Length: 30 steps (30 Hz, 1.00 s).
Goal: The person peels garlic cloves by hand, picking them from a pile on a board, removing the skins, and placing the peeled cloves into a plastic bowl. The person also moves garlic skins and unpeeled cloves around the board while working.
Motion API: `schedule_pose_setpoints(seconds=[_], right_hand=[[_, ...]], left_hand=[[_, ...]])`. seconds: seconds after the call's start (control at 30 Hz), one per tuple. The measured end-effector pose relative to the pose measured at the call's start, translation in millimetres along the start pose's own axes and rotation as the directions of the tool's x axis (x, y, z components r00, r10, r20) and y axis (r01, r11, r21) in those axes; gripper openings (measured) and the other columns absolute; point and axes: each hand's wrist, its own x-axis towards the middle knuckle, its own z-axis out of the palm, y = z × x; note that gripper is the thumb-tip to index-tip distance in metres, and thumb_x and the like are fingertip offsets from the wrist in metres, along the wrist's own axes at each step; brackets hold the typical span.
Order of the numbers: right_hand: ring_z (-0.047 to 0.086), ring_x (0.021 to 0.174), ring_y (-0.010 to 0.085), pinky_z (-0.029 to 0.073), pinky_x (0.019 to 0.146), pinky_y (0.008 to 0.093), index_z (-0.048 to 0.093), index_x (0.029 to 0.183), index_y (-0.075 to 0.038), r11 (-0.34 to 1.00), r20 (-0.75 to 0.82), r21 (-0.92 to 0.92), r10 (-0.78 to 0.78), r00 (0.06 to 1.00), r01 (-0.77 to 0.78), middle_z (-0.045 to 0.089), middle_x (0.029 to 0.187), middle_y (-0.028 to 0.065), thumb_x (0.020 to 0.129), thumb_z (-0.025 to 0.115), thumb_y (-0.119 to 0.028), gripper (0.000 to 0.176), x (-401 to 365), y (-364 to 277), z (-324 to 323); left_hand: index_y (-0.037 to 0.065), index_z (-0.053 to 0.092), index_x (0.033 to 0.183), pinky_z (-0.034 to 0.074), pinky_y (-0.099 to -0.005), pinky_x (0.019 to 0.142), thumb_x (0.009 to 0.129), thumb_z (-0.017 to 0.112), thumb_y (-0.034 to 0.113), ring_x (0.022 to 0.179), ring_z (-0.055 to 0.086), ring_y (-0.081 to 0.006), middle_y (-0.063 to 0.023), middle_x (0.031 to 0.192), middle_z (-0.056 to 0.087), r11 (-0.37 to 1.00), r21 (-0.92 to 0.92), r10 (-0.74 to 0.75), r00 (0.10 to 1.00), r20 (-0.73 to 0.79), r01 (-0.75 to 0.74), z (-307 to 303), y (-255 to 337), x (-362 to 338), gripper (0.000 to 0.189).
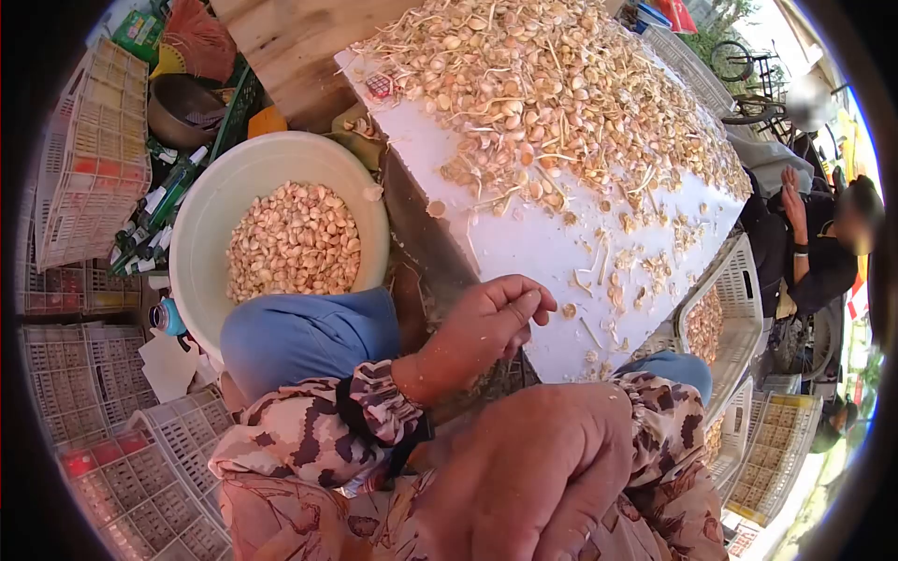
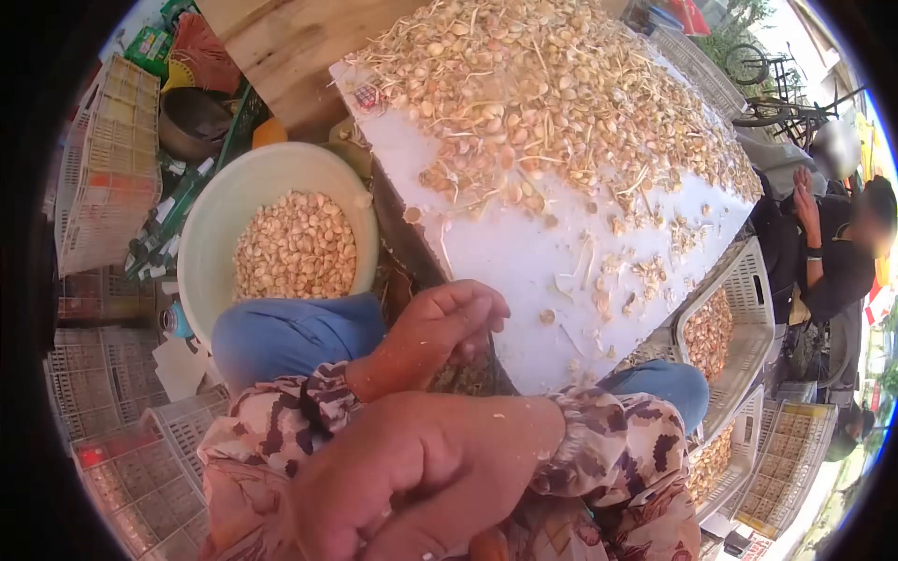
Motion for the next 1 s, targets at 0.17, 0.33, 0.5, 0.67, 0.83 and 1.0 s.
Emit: schedule_pose_setpoints(seconds=[0.17,0.33,0.5,0.67,0.83,1.0], right_hand=[[0.051,0.048,0.0121,0.043,0.042,0.0237,0.068,0.082,-0.006,0.968,-0.256,-0.08,0.21,0.944,-0.237,0.061,0.072,0.0107,0.087,0.063,-0.025,0.021,-47,-8,-22],[0.057,0.061,0.0155,0.05,0.057,0.0295,0.065,0.082,-0.002,0.936,-0.563,-0.123,0.207,0.8,-0.329,0.057,0.07,0.0088,0.091,0.055,-0.032,0.033,-82,-56,-20],[0.059,0.057,0.0105,0.048,0.048,0.0214,0.064,0.088,0.0,0.459,-0.984,0.167,0.129,-0.12,-0.873,0.062,0.076,0.0066,0.089,0.053,-0.015,0.019,-55,-27,17],[0.058,0.063,0.0214,0.048,0.056,0.0318,0.059,0.089,0.001,-0.015,-0.517,-0.821,0.443,0.732,-0.571,0.054,0.07,0.01,0.078,0.065,-0.011,0.017,-64,19,4],[0.06,0.074,0.0278,0.047,0.061,0.0375,0.052,0.084,-0.003,-0.507,-0.55,-0.832,0.7,0.455,-0.225,0.057,0.078,0.0104,0.069,0.064,-0.012,0.022,-67,51,26],[0.061,0.076,0.026,0.049,0.061,0.0346,0.06,0.094,0.003,0.058,-0.545,-0.766,0.471,0.694,-0.64,0.063,0.084,0.0125,0.084,0.062,-0.012,0.018,-53,22,23]], left_hand=[[0.003,0.057,0.098,0.035,-0.0185,0.047,0.094,0.05,0.018,0.054,0.046,-0.0053,-0.0037,0.082,0.06,0.887,-0.43,-0.078,0.973,0.215,0.167,3,-48,-24,0.017],[0.004,0.056,0.094,0.036,-0.0195,0.046,0.095,0.048,0.021,0.053,0.046,-0.0074,-0.0068,0.079,0.06,0.852,-0.474,-0.07,0.945,0.318,0.223,-9,-51,-29,0.019],[0.005,0.056,0.093,0.042,-0.0262,0.053,0.093,0.051,0.023,0.065,0.053,-0.0146,-0.0113,0.09,0.06,0.781,-0.564,-0.035,0.921,0.388,0.267,-23,-70,-32,0.019],[0.003,0.054,0.097,0.045,-0.0251,0.058,0.093,0.051,0.023,0.071,0.056,-0.0156,-0.0128,0.094,0.06,0.654,-0.752,-0.116,0.993,0.006,0.081,-19,-104,-43,0.021],[0.0,0.052,0.101,0.048,-0.0241,0.064,0.094,0.05,0.023,0.077,0.059,-0.0166,-0.0144,0.099,0.06,0.687,-0.587,-0.058,0.774,-0.631,-0.427,8,-129,-39,0.024],[0.002,0.052,0.097,0.043,-0.0234,0.054,0.095,0.047,0.022,0.067,0.052,-0.0137,-0.0095,0.087,0.056,0.69,-0.713,-0.155,0.937,-0.314,-0.125,-26,-122,-44,0.021]])
